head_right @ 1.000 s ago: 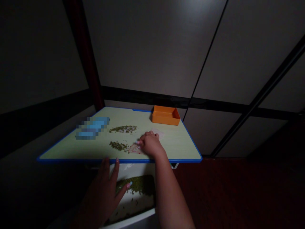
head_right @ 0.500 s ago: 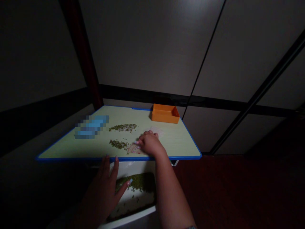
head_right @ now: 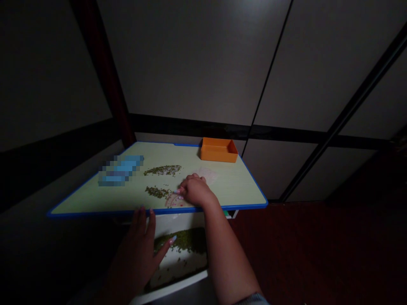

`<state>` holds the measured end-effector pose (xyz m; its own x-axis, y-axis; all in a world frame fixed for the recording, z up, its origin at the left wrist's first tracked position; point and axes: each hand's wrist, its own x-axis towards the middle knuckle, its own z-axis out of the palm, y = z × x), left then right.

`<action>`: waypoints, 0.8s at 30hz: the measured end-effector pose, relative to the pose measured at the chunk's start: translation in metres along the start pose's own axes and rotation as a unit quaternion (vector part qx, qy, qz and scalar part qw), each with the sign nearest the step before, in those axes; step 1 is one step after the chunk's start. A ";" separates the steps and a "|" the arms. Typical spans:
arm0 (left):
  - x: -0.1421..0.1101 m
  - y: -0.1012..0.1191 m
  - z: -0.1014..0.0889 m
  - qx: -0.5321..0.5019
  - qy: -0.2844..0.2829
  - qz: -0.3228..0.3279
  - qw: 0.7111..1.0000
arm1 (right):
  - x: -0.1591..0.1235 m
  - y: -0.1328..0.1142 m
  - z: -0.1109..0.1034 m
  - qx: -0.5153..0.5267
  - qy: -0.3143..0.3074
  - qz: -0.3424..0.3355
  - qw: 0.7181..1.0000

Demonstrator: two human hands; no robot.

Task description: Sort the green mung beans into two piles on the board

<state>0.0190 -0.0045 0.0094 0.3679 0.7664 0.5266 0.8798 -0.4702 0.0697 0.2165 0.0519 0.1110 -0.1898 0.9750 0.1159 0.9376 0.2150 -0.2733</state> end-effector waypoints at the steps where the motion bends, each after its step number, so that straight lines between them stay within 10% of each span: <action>1: 0.000 0.000 -0.001 0.003 -0.001 0.001 1.000 | -0.001 0.000 -0.001 0.007 -0.004 -0.001 1.000; 24: 0.002 -0.004 0.002 0.012 -0.016 0.003 1.000 | -0.005 0.003 -0.002 0.031 -0.007 -0.010 0.999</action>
<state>0.0172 -0.0003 0.0087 0.3831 0.7771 0.4994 0.8839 -0.4653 0.0460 0.2207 0.0479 0.1120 -0.2120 0.9712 0.1089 0.9142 0.2365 -0.3291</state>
